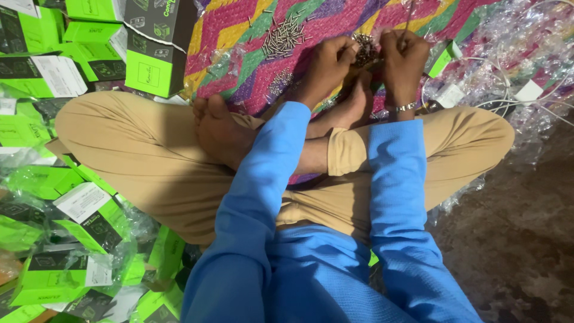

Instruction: The person sits cross-legged on a mat and repeatedly picks up small metal pins and clear plastic bags, inserting the pins into the bags one by one. The person handles the components by hand without visible tools, surrounded by green product boxes and bubble wrap.

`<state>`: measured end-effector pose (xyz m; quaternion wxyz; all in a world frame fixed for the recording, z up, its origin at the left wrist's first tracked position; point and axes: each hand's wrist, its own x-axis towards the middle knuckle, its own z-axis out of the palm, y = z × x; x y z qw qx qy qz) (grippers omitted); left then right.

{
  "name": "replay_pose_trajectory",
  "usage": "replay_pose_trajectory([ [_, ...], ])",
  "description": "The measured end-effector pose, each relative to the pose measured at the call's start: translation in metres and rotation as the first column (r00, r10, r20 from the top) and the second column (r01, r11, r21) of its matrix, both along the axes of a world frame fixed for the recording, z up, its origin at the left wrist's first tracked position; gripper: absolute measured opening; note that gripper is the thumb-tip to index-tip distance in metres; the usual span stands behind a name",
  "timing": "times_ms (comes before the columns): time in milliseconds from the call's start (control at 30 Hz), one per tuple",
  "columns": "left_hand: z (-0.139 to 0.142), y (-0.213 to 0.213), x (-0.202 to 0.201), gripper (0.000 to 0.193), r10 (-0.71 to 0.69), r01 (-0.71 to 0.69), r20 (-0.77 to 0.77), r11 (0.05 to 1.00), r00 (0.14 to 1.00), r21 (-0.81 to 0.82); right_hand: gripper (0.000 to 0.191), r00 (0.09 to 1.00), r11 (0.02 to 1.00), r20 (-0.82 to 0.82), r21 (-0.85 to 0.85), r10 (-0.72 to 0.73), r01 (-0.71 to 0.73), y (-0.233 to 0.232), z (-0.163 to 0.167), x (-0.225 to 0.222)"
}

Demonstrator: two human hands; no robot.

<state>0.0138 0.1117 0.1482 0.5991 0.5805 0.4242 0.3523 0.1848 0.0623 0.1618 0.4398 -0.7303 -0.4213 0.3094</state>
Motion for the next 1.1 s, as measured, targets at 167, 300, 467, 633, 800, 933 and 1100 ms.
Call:
replay_pose_trajectory([
  [167,0.007,-0.007,-0.01,0.017,0.025,0.079,-0.331,0.951,0.943,0.299,0.016,0.994,0.995,0.054,-0.028,0.097,-0.096,0.001,0.018,0.003],
  [300,0.015,-0.006,-0.009,0.02,0.045,0.058,-0.287,0.94,0.957,0.338,0.019,0.818,0.947,-0.573,0.288,0.053,0.141,-0.02,0.089,0.033],
  [467,0.016,0.008,-0.013,0.013,0.149,-0.012,-0.367,0.937,0.918,0.349,0.041,0.069,0.657,-0.691,0.709,0.719,0.255,-0.049,0.127,0.079],
  [633,0.002,0.054,0.001,0.011,0.226,0.106,-0.549,0.855,0.804,0.508,0.061,0.409,0.848,-0.807,0.513,0.426,0.131,-0.047,0.095,0.078],
  [800,-0.001,0.088,0.006,0.015,0.176,0.284,-0.669,0.807,0.722,0.518,0.032,0.52,0.927,-0.843,0.075,-0.138,0.368,-0.03,0.085,0.067],
  [933,0.0,0.097,0.006,0.025,0.117,0.277,-0.624,0.822,0.773,0.497,0.027,0.512,0.912,-0.828,0.0,-0.23,0.409,-0.02,0.079,0.064],
  [1100,-0.007,0.102,0.011,0.022,0.158,0.34,-0.711,0.794,0.685,0.504,0.025,0.489,0.923,-0.85,0.007,-0.197,0.384,-0.018,0.072,0.061],
])
